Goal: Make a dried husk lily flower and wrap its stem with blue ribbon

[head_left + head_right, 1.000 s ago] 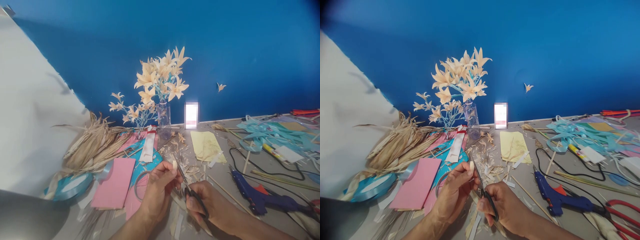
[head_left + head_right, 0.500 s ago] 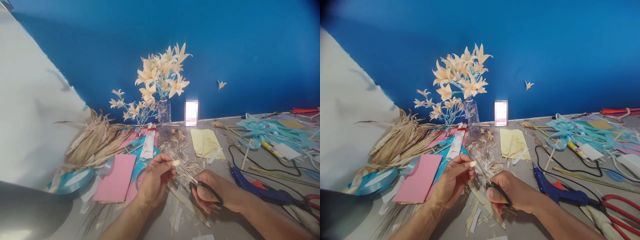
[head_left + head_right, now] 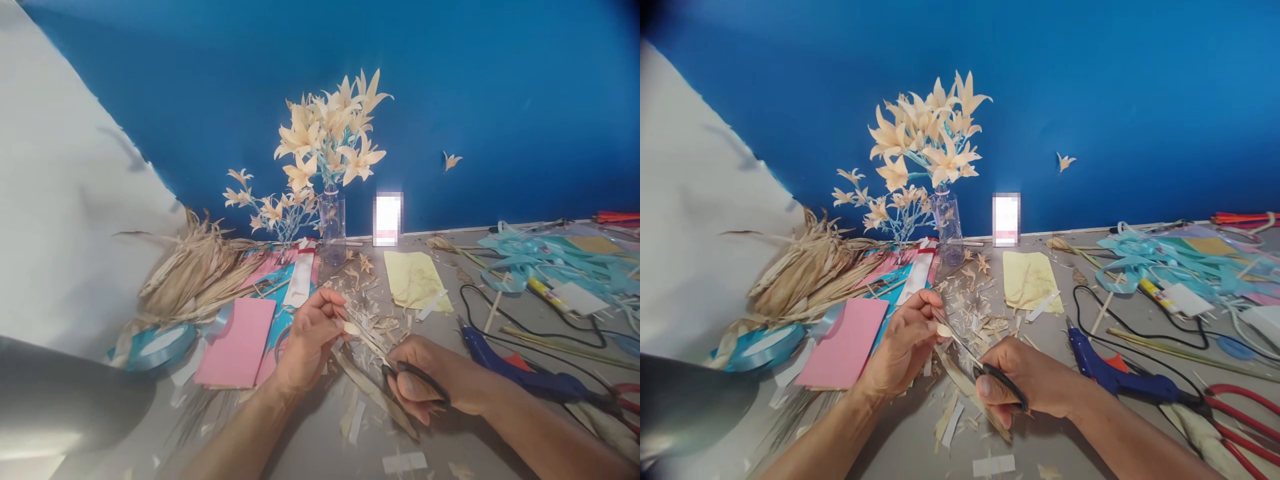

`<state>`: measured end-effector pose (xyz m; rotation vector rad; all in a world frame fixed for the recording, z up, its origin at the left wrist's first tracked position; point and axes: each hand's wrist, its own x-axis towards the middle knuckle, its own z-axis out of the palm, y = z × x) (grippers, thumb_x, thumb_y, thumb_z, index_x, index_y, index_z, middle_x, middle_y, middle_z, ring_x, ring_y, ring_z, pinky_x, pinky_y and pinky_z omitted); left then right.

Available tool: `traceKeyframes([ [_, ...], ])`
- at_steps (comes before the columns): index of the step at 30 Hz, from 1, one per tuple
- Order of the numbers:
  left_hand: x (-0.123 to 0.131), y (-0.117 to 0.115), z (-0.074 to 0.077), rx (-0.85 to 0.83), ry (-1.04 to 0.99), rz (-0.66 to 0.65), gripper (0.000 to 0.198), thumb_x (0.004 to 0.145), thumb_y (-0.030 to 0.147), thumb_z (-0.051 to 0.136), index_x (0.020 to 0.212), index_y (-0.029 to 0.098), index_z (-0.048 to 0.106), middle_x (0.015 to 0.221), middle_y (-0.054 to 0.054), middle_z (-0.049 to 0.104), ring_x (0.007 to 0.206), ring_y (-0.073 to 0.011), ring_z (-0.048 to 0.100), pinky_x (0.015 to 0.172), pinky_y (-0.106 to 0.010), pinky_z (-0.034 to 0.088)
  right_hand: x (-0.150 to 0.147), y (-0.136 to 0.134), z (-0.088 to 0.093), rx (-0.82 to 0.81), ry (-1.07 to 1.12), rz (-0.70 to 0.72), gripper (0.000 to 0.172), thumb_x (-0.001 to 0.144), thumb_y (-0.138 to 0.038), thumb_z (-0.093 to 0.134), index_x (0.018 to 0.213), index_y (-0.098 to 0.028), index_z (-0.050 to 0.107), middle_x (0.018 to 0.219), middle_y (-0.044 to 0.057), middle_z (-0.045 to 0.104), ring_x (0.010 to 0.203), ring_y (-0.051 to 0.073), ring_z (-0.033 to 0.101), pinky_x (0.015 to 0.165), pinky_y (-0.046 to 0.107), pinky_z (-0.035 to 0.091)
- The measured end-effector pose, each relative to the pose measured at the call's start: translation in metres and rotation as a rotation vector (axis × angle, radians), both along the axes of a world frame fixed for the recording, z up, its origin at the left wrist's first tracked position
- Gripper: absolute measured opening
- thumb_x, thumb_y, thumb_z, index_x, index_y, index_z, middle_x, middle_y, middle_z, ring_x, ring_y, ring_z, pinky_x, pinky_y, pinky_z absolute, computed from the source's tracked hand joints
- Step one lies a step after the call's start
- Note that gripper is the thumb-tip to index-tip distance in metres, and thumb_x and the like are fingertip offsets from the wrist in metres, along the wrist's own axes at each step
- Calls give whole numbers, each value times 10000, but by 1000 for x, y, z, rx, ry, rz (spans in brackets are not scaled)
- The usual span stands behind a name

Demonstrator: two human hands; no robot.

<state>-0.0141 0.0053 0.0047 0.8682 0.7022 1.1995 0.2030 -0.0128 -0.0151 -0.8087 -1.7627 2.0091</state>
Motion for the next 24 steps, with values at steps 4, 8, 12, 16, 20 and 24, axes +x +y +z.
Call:
traceKeyframes([
  [4, 1, -2, 2, 5, 33, 43, 241, 675, 127, 749, 881, 188, 639, 719, 22, 609, 593, -107, 541, 594, -235, 422, -1, 1, 3, 41, -16, -6, 684, 791, -808, 574, 584, -157, 533, 489, -8, 535, 418, 65, 385, 393, 201, 236],
  [8, 1, -3, 1, 30, 100, 78, 216, 683, 129, 736, 872, 195, 656, 723, 18, 609, 611, -113, 551, 606, -236, 428, -2, 0, 7, 36, 12, 25, 681, 804, -802, 567, 589, -155, 548, 504, -7, 540, 423, 64, 376, 407, 208, 245],
  [12, -1, -4, 0, 52, 142, 94, 202, 679, 120, 727, 854, 200, 668, 697, 24, 587, 603, -113, 542, 593, -230, 421, -2, 0, 8, 54, 7, 31, 685, 816, -802, 550, 590, -155, 549, 512, -6, 541, 438, 65, 392, 421, 210, 261],
  [16, -2, -3, -1, 50, 154, 89, 200, 684, 132, 729, 865, 202, 678, 703, 21, 588, 590, -111, 553, 578, -228, 419, -2, 0, 8, 90, -43, 28, 709, 801, -826, 535, 563, -158, 547, 491, -11, 518, 437, 70, 397, 423, 223, 250],
  [20, -4, -3, -1, 63, 141, 71, 188, 690, 148, 728, 867, 193, 686, 688, 13, 593, 576, -113, 557, 561, -227, 415, -2, 0, 9, 119, -58, 32, 714, 807, -830, 519, 544, -166, 532, 480, -12, 507, 446, 77, 409, 436, 232, 248],
  [24, -4, -3, 1, 50, 125, 53, 191, 679, 150, 745, 856, 187, 681, 685, 6, 613, 575, -118, 564, 568, -230, 425, -2, -1, 9, 88, -61, 42, 706, 803, -830, 523, 552, -170, 526, 486, -11, 524, 450, 79, 404, 440, 232, 255],
])
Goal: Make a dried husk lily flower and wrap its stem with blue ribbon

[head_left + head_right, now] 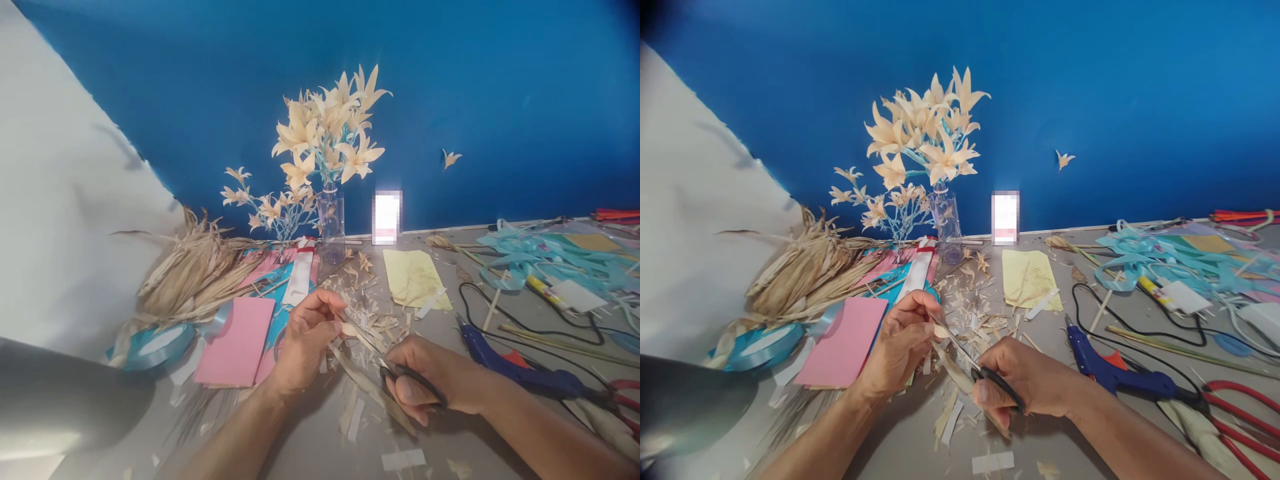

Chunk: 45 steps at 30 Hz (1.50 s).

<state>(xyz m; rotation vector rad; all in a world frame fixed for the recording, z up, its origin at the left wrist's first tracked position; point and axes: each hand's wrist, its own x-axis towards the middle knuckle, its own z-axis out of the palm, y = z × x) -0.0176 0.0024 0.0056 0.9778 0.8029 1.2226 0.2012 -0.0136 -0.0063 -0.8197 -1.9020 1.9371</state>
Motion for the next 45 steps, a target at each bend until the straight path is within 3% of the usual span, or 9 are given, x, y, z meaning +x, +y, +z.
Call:
traceKeyframes([
  [19, -5, 5, 1, -26, -20, -71, 230, 671, 132, 738, 884, 175, 661, 722, 9, 604, 554, -97, 550, 538, -218, 432, 1, 0, -12, -27, -32, -39, 656, 818, -752, 607, 546, -157, 556, 480, -19, 523, 443, 71, 406, 442, 224, 249],
  [30, -13, 15, -11, -84, 71, -98, 269, 679, 54, 688, 916, 175, 650, 766, 28, 618, 539, -68, 555, 528, -189, 445, 0, 1, -11, -46, -143, -122, 588, 770, -648, 735, 508, -166, 524, 460, -23, 516, 456, 82, 428, 491, 221, 311],
  [36, -10, 14, -7, -74, -26, -96, 259, 698, 95, 752, 929, 162, 657, 750, 20, 623, 565, -78, 572, 562, -197, 470, -2, 1, -8, -67, -84, -129, 614, 754, -717, 695, 530, -167, 541, 457, -19, 500, 419, 74, 388, 432, 216, 247],
  [39, -6, 12, -5, -84, -86, -62, 274, 711, 144, 810, 939, 166, 658, 750, 24, 631, 591, -86, 604, 577, -193, 477, -6, 2, -6, -79, 36, -258, 577, 744, -712, 699, 617, -159, 592, 500, -27, 503, 430, 73, 374, 422, 214, 236],
  [45, 13, 2, -13, -204, -154, -26, 325, 647, 175, 898, 881, 153, 673, 717, 13, 680, 581, -82, 634, 589, -173, 488, -15, 5, 1, -32, 163, -698, 394, 612, -406, 876, 807, -180, 619, 689, -34, 566, 612, 107, 481, 565, 217, 403],
])
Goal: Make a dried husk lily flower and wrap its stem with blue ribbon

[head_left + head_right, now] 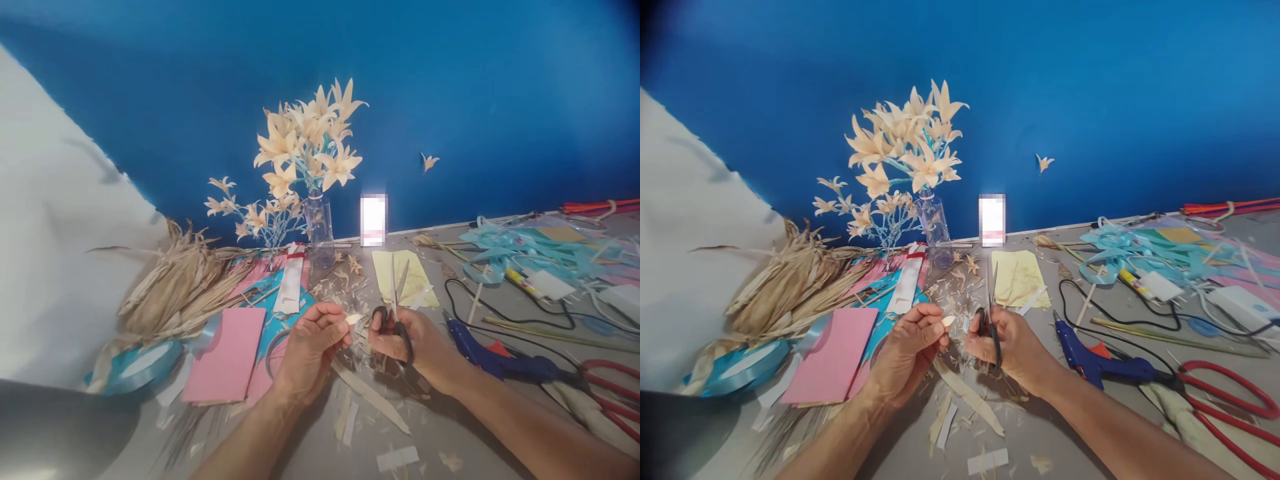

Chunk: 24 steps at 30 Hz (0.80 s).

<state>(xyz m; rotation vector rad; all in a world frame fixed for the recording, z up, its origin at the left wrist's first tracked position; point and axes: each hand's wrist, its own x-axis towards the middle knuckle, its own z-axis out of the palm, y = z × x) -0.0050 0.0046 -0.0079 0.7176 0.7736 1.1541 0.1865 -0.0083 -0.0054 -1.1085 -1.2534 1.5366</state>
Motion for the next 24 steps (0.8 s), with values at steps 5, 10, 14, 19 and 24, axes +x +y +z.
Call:
traceKeyframes([
  [5, 16, -13, -8, -88, -18, -33, 319, 605, 188, 924, 831, 141, 703, 654, 0, 693, 584, -103, 656, 585, -185, 506, -5, -3, 2, -8, 6, -96, 350, 612, -335, 827, 836, -181, 605, 722, -15, 611, 649, 134, 543, 584, 240, 438],
  [10, 22, -19, -11, -68, 30, -2, 315, 604, 219, 922, 833, 150, 718, 642, 2, 697, 589, -109, 658, 584, -189, 498, -7, -4, 1, -9, -13, -128, 321, 607, -290, 787, 843, -182, 600, 701, -27, 599, 616, 129, 545, 564, 240, 440],
  [14, 23, -19, -19, 21, 134, 39, 262, 654, 239, 892, 836, 155, 723, 682, -1, 704, 604, -105, 645, 605, -200, 499, -7, -4, -1, 20, 2, -114, 290, 612, -270, 772, 831, -182, 601, 657, -40, 571, 595, 127, 531, 545, 235, 432],
  [19, 21, -19, -24, 97, 219, 45, 235, 691, 258, 866, 854, 163, 725, 706, -2, 697, 630, -114, 622, 621, -222, 496, -8, -5, -1, 4, 7, -90, 314, 613, -270, 790, 835, -185, 585, 646, -54, 555, 582, 117, 521, 547, 225, 419],
  [24, 18, -18, -20, 93, 285, -104, 219, 746, 300, 830, 800, 157, 673, 646, 9, 643, 590, -108, 579, 595, -225, 461, -8, -6, 3, -7, 4, -40, 246, 634, -275, 760, 783, -189, 584, 640, -44, 589, 583, 136, 577, 561, 237, 449],
])
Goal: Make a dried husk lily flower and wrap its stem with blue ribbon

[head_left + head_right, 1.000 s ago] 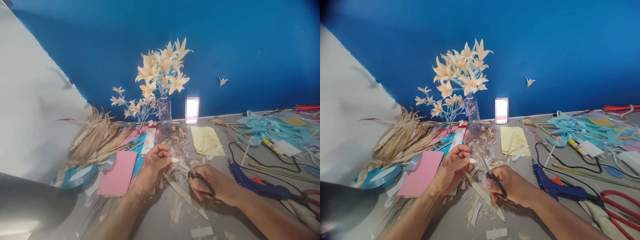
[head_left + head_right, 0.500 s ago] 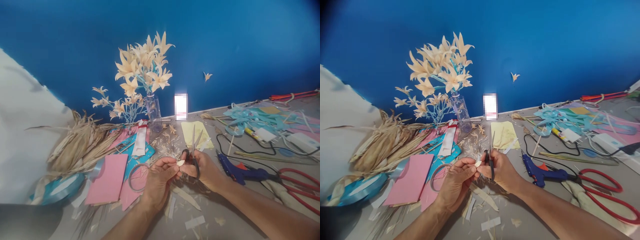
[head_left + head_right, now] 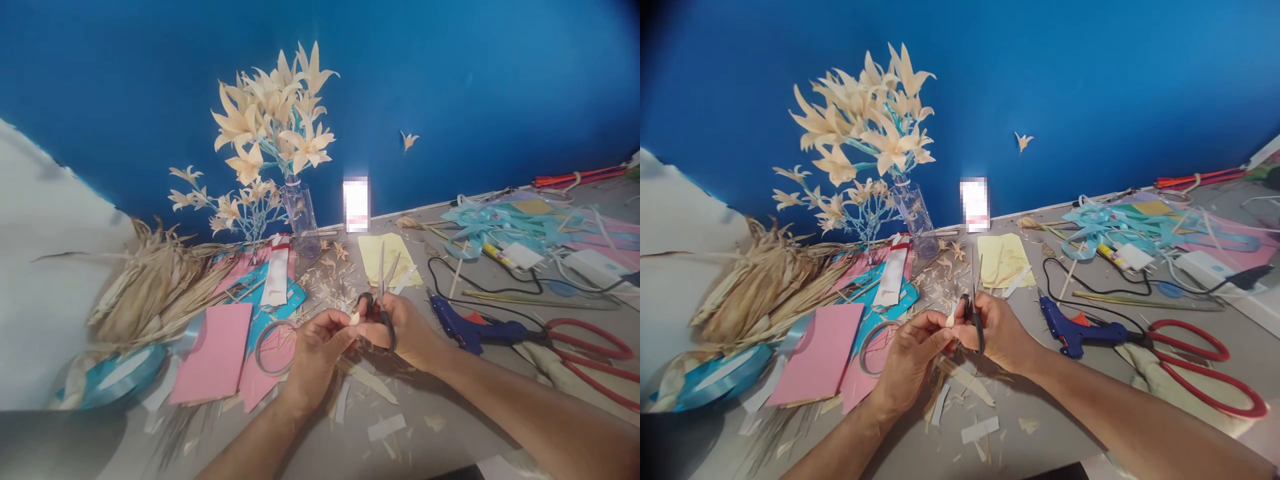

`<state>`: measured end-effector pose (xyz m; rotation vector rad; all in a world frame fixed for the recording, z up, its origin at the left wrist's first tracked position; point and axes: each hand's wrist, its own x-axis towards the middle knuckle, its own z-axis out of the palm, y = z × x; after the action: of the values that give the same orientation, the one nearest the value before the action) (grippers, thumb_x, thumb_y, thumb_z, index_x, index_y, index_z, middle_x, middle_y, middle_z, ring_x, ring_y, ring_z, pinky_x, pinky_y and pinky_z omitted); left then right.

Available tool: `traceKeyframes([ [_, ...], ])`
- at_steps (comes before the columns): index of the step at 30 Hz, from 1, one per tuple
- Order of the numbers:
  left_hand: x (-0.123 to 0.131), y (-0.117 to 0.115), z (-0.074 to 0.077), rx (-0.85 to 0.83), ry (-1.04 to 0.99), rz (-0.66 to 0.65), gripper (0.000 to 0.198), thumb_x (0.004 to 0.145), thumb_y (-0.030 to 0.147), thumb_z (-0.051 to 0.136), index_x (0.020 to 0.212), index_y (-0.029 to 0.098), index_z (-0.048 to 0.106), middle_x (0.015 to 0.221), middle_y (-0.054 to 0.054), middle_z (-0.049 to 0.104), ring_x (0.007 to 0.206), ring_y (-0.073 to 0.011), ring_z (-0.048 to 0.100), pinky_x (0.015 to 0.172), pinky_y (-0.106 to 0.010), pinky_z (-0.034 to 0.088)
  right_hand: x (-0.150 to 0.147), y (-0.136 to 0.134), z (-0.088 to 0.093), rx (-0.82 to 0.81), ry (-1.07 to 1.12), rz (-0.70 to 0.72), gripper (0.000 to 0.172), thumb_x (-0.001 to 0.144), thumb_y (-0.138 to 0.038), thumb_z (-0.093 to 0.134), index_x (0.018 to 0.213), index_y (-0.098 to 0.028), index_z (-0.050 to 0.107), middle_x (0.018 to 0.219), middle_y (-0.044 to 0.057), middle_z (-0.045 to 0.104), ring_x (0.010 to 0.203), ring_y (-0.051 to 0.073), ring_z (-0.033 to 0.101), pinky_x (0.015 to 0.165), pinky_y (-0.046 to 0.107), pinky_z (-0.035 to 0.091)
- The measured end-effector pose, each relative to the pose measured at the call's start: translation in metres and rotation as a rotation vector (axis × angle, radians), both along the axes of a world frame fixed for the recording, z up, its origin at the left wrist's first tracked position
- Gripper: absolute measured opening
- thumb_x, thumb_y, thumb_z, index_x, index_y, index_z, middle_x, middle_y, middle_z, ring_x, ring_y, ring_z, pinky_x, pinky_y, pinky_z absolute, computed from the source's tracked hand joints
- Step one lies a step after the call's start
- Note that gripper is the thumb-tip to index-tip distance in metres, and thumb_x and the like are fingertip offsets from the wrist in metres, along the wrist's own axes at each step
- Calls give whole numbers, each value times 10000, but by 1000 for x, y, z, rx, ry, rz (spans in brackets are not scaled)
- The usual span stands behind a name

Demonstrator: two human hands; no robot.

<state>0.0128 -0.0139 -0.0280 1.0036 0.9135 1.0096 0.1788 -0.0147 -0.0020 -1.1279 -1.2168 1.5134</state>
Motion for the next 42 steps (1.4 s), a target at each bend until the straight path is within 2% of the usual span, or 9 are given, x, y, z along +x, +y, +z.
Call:
traceKeyframes([
  [4, -2, 0, 0, -40, -15, -98, 260, 760, 350, 822, 796, 159, 649, 655, 8, 623, 582, -109, 571, 581, -226, 438, 1, 0, 1, -1, 14, 3, 232, 630, -264, 752, 787, -190, 597, 639, -55, 575, 557, 113, 532, 539, 224, 436],
  [15, -7, 5, 1, 5, -3, -114, 208, 719, 280, 851, 712, 159, 682, 601, 12, 609, 558, -95, 537, 579, -218, 391, 3, 0, 0, 11, 16, 10, 224, 610, -221, 720, 791, -192, 592, 632, -59, 549, 571, 108, 468, 534, 219, 378],
  [19, -8, 4, 2, 52, -40, -186, 187, 740, 279, 839, 715, 161, 696, 654, 11, 587, 580, -91, 516, 580, -223, 382, 2, -2, 1, -39, 105, 70, 201, 608, -224, 716, 761, -185, 591, 614, -62, 546, 558, 102, 462, 531, 216, 361],
  [23, -9, 4, 0, 100, -67, -228, 186, 768, 294, 822, 729, 163, 696, 695, 12, 554, 594, -93, 502, 585, -232, 380, -1, -2, -8, -124, 281, 94, 222, 599, -238, 741, 735, -187, 574, 613, -56, 550, 556, 106, 473, 537, 224, 359],
  [26, -9, 5, 1, 97, -47, -247, 215, 787, 331, 808, 745, 164, 678, 665, 11, 550, 587, -102, 501, 590, -238, 378, 0, 1, -13, -190, 381, 98, 251, 601, -246, 759, 769, -189, 581, 591, -68, 525, 510, 89, 427, 507, 220, 323],
  [30, -11, 6, 7, 76, 9, -231, 244, 794, 371, 796, 768, 173, 657, 647, 6, 567, 597, -118, 514, 604, -245, 384, 3, 1, -4, -149, 268, 122, 268, 588, -246, 765, 797, -190, 607, 606, -65, 548, 518, 95, 441, 512, 221, 319],
  [35, -14, 9, 13, 139, 127, -238, 211, 789, 332, 797, 735, 164, 679, 683, -8, 576, 638, -126, 498, 623, -248, 383, 3, -3, 8, -77, 69, 69, 214, 580, -225, 745, 742, -196, 609, 640, -58, 559, 569, 108, 467, 534, 223, 346],
  [38, -17, 10, 13, 194, 155, -280, 186, 800, 326, 783, 750, 166, 703, 727, -22, 587, 670, -134, 491, 635, -250, 383, 2, -2, 4, -112, 45, 71, 202, 583, -243, 741, 725, -195, 606, 615, -61, 538, 559, 104, 435, 519, 224, 325],
  [42, -20, 11, 14, 237, 150, -328, 168, 799, 310, 785, 735, 172, 713, 723, -22, 581, 674, -138, 500, 652, -257, 398, 5, 2, -6, -179, 176, 184, 203, 601, -261, 759, 711, -184, 607, 558, -72, 479, 505, 83, 357, 486, 227, 247],
])
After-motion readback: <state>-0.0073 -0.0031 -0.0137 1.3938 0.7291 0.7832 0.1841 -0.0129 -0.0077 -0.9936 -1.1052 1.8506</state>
